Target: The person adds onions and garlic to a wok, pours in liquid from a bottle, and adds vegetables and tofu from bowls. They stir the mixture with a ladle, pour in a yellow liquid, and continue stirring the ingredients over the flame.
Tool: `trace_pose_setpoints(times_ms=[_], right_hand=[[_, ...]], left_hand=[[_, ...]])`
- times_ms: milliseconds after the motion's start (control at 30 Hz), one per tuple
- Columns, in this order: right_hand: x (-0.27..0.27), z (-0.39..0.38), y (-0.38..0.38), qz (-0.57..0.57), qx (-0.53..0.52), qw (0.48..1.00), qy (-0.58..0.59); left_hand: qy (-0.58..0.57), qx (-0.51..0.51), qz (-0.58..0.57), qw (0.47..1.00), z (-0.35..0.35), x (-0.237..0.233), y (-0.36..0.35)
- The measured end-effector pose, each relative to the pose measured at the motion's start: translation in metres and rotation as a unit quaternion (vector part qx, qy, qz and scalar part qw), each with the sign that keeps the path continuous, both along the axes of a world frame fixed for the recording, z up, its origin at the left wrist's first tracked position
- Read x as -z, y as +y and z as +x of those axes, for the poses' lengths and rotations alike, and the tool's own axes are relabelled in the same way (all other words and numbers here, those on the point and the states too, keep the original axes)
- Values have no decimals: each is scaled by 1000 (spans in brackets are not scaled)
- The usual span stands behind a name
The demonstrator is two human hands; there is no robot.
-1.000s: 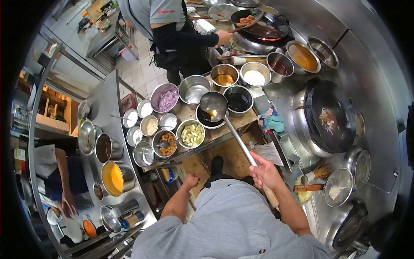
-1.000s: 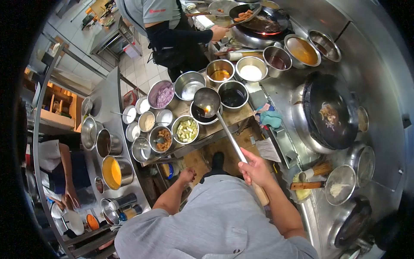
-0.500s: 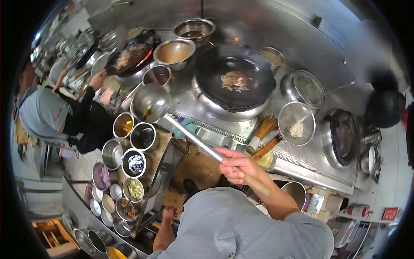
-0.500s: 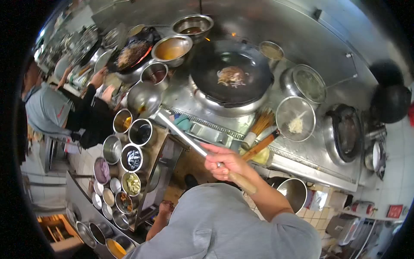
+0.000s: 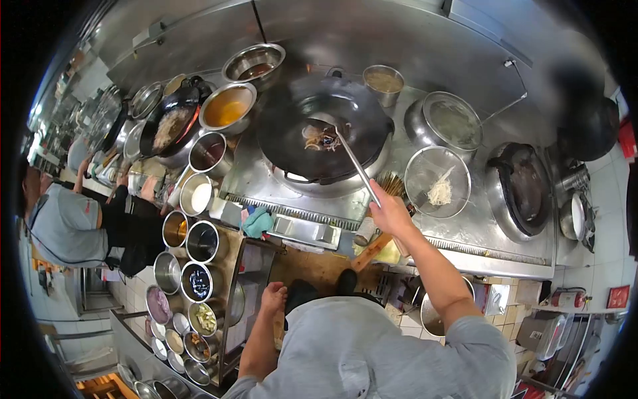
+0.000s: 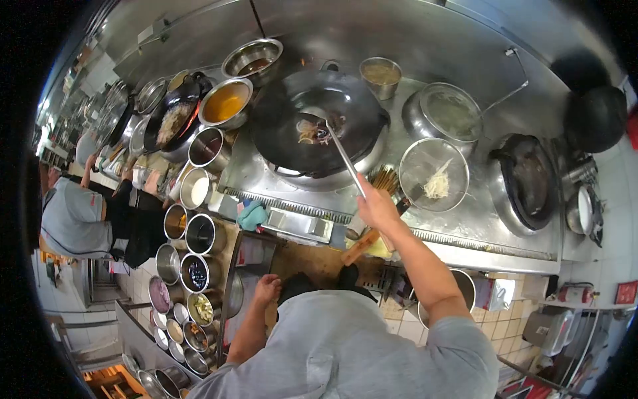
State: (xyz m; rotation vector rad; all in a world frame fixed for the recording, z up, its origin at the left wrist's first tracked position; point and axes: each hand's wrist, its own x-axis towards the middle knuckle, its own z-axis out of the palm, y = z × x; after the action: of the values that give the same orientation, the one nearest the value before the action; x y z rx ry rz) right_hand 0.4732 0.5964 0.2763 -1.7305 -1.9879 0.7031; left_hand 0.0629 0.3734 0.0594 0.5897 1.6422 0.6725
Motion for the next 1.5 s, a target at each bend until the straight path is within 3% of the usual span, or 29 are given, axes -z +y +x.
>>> trace_pose_setpoints(times_ms=[100, 200, 267, 333, 367, 400, 467, 567, 667, 700, 767, 800, 867, 900, 933, 1000, 1033, 1133, 1267, 1300, 1367, 1500], right_hand=[[5, -1, 4, 39, 66, 995, -59], [13, 1, 3, -30, 110, 993, -30], [22, -7, 0, -2, 127, 992, 8], [19, -17, -7, 34, 135, 985, 97], [8, -22, -9, 1, 168, 972, 164], [-10, -26, -12, -28, 193, 953, 233], [-43, -16, -17, -84, 262, 875, 399], [-65, 20, -18, -26, 357, 772, 525], [-84, 92, 0, 11, 397, 724, 563], [-78, 120, 12, 35, 397, 713, 576], [-71, 165, 37, 78, 431, 674, 596], [-67, 187, 49, 98, 446, 651, 606], [-52, 233, 66, 71, 404, 662, 627], [-47, 252, 71, 57, 384, 666, 638], [-47, 267, 74, 36, 368, 638, 675], [-43, 291, 82, -11, 334, 580, 743], [-42, 301, 87, -39, 332, 508, 794], [-41, 310, 85, -49, 296, 442, 845], [-29, 325, 82, -69, 253, 408, 874], [-27, 326, 82, -66, 244, 407, 878], [-31, 330, 81, -75, 249, 397, 880], [-36, 333, 79, -65, 267, 414, 868]], left_hand=[[-19, 14, -29, 999, 17, -9, 27], [-6, 54, -27, 998, 20, 7, 45], [104, 189, 41, 976, 5, 36, 54], [243, 342, 133, 898, -14, 81, 68], [224, 348, 110, 904, -15, 85, 76], [207, 351, 86, 909, -16, 85, 85], [32, 216, -50, 975, -17, 91, 90], [108, 333, -8, 937, -48, 131, 91], [97, 315, -43, 943, -61, 118, 77], [181, 445, 0, 877, -67, 116, 71], [338, 656, 80, 671, -72, 113, 65], [348, 668, 81, 653, -68, 107, 66], [367, 694, 78, 615, -66, 87, 42], [347, 604, 40, 716, -58, 72, 25], [330, 524, 15, 785, -48, 63, 9], [318, 429, -10, 845, -26, 47, -15], [320, 400, -16, 859, -14, 40, -26], [335, 345, -28, 876, 9, 24, -56], [385, 319, -48, 865, 24, 8, -89], [322, 280, -52, 903, 23, 6, -93], [314, 271, -29, 909, 11, 33, -109], [330, 324, -1, 887, 11, 6, -106]])
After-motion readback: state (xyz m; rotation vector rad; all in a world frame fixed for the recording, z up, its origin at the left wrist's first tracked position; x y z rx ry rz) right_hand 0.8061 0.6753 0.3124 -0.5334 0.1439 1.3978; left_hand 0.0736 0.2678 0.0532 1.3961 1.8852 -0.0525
